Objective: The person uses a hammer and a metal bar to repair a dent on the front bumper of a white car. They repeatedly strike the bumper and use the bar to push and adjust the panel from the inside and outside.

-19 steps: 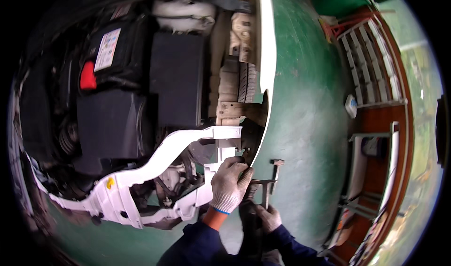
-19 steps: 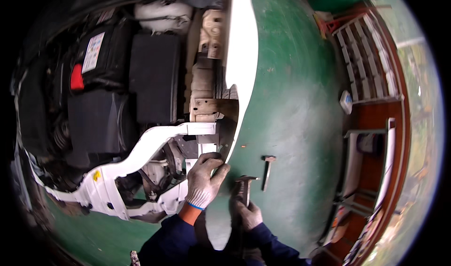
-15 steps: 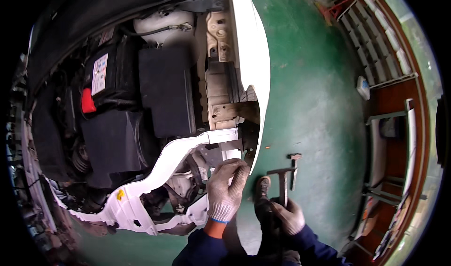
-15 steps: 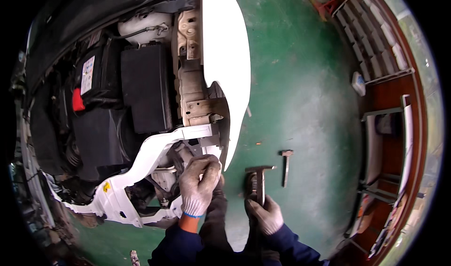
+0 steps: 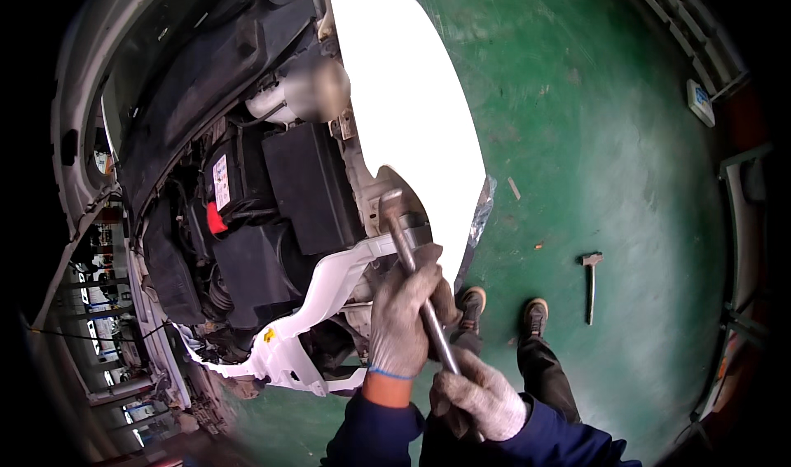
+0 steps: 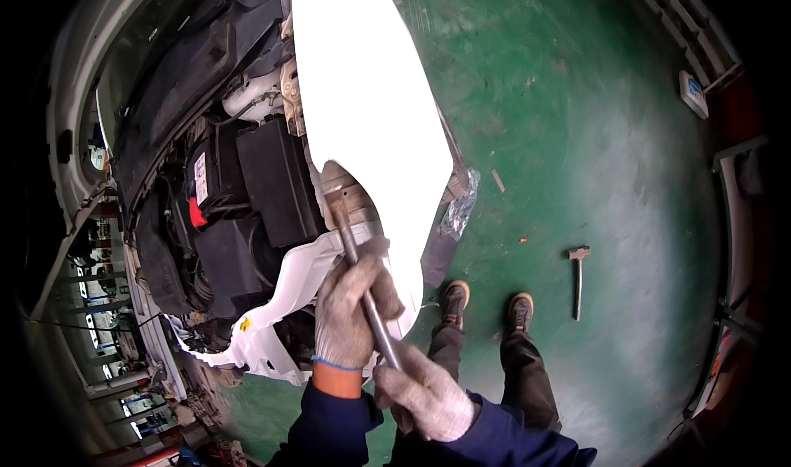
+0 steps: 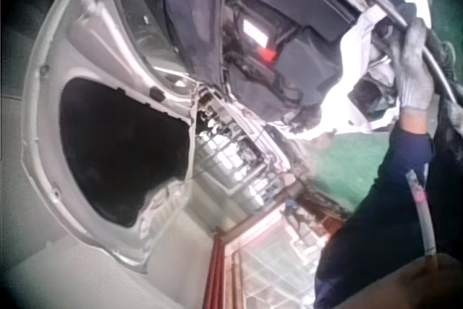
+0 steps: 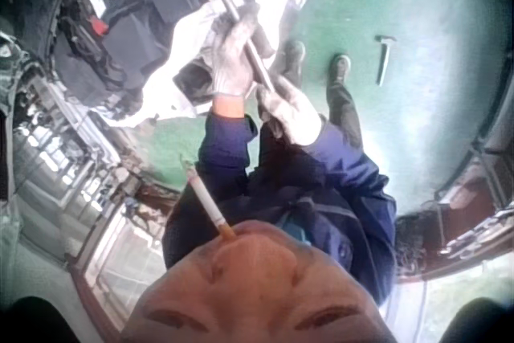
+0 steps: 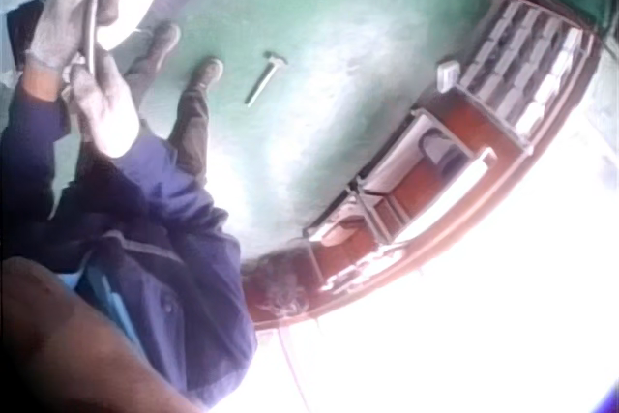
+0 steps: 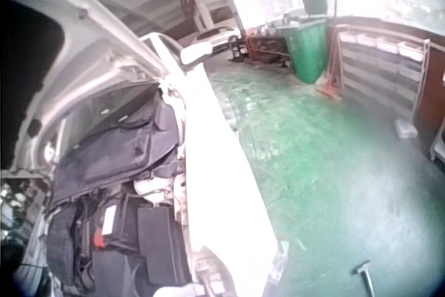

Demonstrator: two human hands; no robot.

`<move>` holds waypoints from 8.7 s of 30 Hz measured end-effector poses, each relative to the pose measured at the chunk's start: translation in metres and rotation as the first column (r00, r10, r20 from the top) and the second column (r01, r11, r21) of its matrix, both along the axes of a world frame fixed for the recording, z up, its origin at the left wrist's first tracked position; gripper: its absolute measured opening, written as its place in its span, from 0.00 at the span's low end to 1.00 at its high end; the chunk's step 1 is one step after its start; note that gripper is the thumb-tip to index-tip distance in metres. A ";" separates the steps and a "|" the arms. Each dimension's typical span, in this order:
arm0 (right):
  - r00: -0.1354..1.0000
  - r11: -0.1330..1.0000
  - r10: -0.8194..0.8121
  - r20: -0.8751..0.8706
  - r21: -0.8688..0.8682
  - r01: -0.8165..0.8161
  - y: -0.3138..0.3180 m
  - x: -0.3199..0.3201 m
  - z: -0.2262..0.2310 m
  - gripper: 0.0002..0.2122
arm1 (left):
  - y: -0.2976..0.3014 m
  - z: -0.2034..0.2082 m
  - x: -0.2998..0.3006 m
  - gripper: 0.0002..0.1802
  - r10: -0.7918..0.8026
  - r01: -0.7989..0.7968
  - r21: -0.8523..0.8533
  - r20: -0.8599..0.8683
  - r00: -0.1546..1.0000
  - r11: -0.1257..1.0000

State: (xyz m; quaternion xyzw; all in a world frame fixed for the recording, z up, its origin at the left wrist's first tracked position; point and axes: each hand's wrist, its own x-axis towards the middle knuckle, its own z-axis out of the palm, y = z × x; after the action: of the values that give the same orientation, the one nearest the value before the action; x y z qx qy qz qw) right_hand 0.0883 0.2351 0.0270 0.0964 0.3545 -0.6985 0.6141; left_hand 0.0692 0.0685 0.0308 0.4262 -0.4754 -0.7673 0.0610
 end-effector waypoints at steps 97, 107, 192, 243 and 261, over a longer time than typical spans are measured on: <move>0.980 0.971 0.201 0.008 0.130 -0.201 0.019 -0.062 0.041 0.19 | 0.029 0.013 -0.034 0.13 0.167 -0.174 0.319 0.048 0.985 0.932; 0.895 0.845 0.442 0.063 0.304 -0.439 0.013 -0.134 0.049 0.19 | 0.019 -0.010 -0.075 0.11 0.435 -0.379 0.434 -0.034 0.900 0.817; 0.918 0.791 0.397 -0.008 0.509 -0.338 -0.004 -0.125 0.118 0.12 | -0.036 -0.014 -0.043 0.31 0.230 -0.015 -0.835 0.135 0.964 0.550; 0.953 0.994 0.112 0.282 -0.045 -0.104 0.013 -0.116 0.086 0.22 | -0.056 -0.043 -0.084 0.10 0.138 -0.141 -0.249 -0.029 0.990 0.958; 0.817 0.994 -0.042 0.574 -0.054 0.090 0.007 -0.096 0.074 0.23 | -0.052 -0.032 -0.090 0.10 0.097 -0.103 -0.263 -0.035 0.995 0.959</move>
State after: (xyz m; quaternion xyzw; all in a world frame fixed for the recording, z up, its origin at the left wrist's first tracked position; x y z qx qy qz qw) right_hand -0.0073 0.2419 0.1006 0.2895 0.1224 -0.6716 0.6709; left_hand -0.0205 0.0161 -0.0014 0.4293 -0.5506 -0.6976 0.1609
